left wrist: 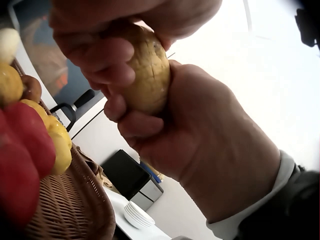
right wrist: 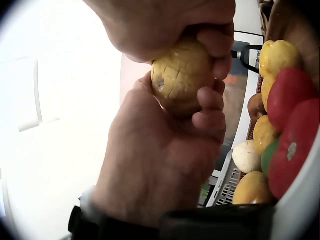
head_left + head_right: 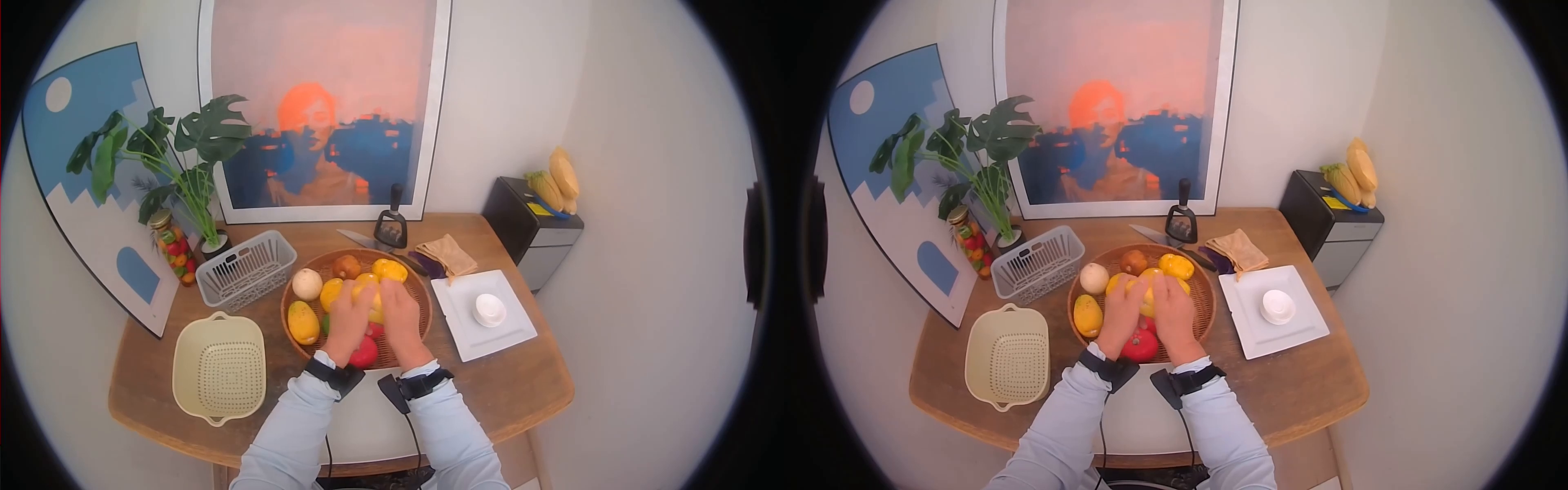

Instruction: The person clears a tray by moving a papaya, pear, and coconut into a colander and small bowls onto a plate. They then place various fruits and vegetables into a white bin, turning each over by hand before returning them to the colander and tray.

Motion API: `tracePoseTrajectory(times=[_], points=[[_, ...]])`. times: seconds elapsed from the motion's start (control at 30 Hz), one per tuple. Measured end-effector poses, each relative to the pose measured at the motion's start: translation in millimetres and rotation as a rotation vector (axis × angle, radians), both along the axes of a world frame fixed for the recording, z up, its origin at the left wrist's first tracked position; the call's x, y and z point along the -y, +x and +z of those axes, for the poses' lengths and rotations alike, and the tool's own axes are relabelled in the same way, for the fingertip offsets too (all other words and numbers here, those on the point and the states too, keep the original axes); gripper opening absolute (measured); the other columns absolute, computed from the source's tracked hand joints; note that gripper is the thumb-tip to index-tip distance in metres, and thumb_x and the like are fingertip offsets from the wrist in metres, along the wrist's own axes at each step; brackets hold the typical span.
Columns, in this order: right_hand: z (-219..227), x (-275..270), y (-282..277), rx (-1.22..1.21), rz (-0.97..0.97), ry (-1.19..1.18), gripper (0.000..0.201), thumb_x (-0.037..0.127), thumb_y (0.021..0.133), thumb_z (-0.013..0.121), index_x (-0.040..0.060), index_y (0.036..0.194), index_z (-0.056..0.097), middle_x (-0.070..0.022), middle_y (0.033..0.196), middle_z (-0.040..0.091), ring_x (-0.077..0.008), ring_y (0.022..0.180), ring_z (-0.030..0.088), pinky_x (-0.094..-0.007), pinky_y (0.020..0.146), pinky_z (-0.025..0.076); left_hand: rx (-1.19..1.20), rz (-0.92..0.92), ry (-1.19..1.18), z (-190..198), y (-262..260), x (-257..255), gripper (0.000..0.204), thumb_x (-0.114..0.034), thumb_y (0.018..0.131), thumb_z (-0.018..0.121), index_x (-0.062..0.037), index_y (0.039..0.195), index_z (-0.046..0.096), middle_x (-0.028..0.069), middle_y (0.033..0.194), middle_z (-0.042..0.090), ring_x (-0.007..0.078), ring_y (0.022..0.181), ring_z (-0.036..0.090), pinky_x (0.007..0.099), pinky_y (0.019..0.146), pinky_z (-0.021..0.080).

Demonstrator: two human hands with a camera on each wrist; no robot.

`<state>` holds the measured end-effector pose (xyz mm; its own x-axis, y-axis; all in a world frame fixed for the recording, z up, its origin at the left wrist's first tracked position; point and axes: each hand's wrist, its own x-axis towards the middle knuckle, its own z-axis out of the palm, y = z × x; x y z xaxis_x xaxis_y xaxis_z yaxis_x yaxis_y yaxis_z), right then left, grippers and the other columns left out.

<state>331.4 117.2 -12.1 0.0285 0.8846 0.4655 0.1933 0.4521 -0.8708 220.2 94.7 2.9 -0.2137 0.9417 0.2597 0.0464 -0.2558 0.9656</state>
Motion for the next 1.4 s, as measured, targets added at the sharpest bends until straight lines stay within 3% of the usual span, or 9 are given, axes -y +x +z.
tracePoseTrajectory(times=[0.13, 0.33, 0.43, 0.53, 0.83, 0.97, 1.17, 1.3, 1.4], points=[[34.0, 25.6, -14.0, 0.318, -0.091, 0.453, 0.032, 0.028, 0.1, 0.054, 0.0, 0.11, 0.065, -0.0152, 0.096, 0.068, -0.029, 0.094, 0.068, -0.0375, 0.083, 0.052, 0.328, -0.067, -0.126, 1.3, -19.3, -5.9, 0.034, -0.036, 0.102, 0.049, -0.0037, 0.104, 0.061, 0.007, 0.081, 0.062, 0.0118, 0.052, 0.057, 0.0244, 0.043, 0.044], [20.6, 5.5, 7.5, -0.471, 0.249, -0.604, 0.034, 0.029, 0.099, 0.056, 0.001, 0.117, 0.063, -0.0174, 0.103, 0.067, -0.0297, 0.097, 0.066, -0.0372, 0.083, 0.053, 0.055, 0.003, 0.079, 9.6, -0.1, 5.7, 0.035, -0.036, 0.104, 0.045, -0.0045, 0.098, 0.06, 0.0045, 0.078, 0.059, 0.0094, 0.05, 0.054, 0.0235, 0.041, 0.041], [4.3, -1.4, 1.0, -0.188, 0.11, -0.306, 0.036, 0.031, 0.098, 0.059, 0.0, 0.115, 0.064, -0.0151, 0.097, 0.068, -0.0249, 0.09, 0.067, -0.0356, 0.08, 0.053, 0.153, -0.053, -0.021, 8.8, -5.8, 4.9, 0.033, -0.034, 0.104, 0.046, -0.005, 0.099, 0.06, 0.0043, 0.077, 0.059, 0.0094, 0.048, 0.054, 0.0232, 0.04, 0.041], [19.8, 12.4, -12.9, 0.268, -0.17, 0.5, 0.04, 0.035, 0.096, 0.063, -0.0012, 0.112, 0.065, -0.0141, 0.093, 0.069, -0.0215, 0.084, 0.067, -0.0341, 0.075, 0.052, 0.351, -0.074, -0.086, -0.3, -16.8, -3.3, 0.031, -0.034, 0.103, 0.047, -0.006, 0.102, 0.06, 0.0044, 0.075, 0.059, 0.0097, 0.046, 0.053, 0.0237, 0.039, 0.039], [8.7, 2.8, 1.5, -0.383, 0.077, -0.285, 0.039, 0.036, 0.098, 0.06, -0.003, 0.102, 0.064, -0.0102, 0.088, 0.066, -0.0159, 0.081, 0.062, -0.0292, 0.071, 0.049, -0.057, -0.019, 0.26, 11.3, -1.1, 7.6, 0.028, -0.025, 0.097, 0.061, -0.0016, 0.112, 0.058, 0.0077, 0.094, 0.062, 0.0124, 0.078, 0.059, 0.0251, 0.061, 0.05], [-1.4, -1.8, -8.1, -0.385, 0.036, -0.185, 0.039, 0.035, 0.1, 0.057, -0.0029, 0.107, 0.059, -0.0124, 0.094, 0.065, -0.0198, 0.083, 0.062, -0.0333, 0.074, 0.05, 0.049, 0.008, 0.233, 6.4, -1.8, 2.5, 0.028, -0.023, 0.097, 0.06, -0.0009, 0.114, 0.057, 0.0081, 0.1, 0.062, 0.012, 0.089, 0.06, 0.0255, 0.069, 0.051], [13.5, 19.4, -18.0, 0.069, 0.025, 0.043, 0.049, 0.038, 0.097, 0.06, -0.0017, 0.124, 0.05, -0.0221, 0.11, 0.061, -0.0339, 0.097, 0.062, -0.0395, 0.085, 0.049, 0.813, -0.196, 0.027, 5.8, -14.8, -5.0, 0.038, -0.039, 0.105, 0.048, -0.0054, 0.12, 0.057, 0.0058, 0.108, 0.063, 0.0156, 0.097, 0.062, 0.0311, 0.084, 0.052], [5.8, 16.8, -25.4, 0.226, -0.049, 0.27, 0.054, 0.036, 0.095, 0.063, -0.0026, 0.129, 0.049, -0.024, 0.115, 0.06, -0.0363, 0.098, 0.061, -0.0394, 0.087, 0.048, 0.932, -0.329, -0.02, 15.0, -12.7, -0.2, 0.042, -0.041, 0.106, 0.042, -0.0063, 0.125, 0.056, 0.0068, 0.109, 0.063, 0.0181, 0.104, 0.06, 0.0332, 0.093, 0.048], [0.0, 12.1, -22.4, 0.277, -0.099, 0.24, 0.053, 0.035, 0.095, 0.063, -0.003, 0.129, 0.05, -0.0251, 0.117, 0.06, -0.039, 0.101, 0.061, -0.0408, 0.089, 0.048, 0.632, -0.284, 0.084, -2.7, -11.0, -8.7, 0.041, -0.036, 0.106, 0.04, -0.0044, 0.128, 0.055, 0.0074, 0.109, 0.062, 0.0175, 0.105, 0.059, 0.0321, 0.096, 0.046]])
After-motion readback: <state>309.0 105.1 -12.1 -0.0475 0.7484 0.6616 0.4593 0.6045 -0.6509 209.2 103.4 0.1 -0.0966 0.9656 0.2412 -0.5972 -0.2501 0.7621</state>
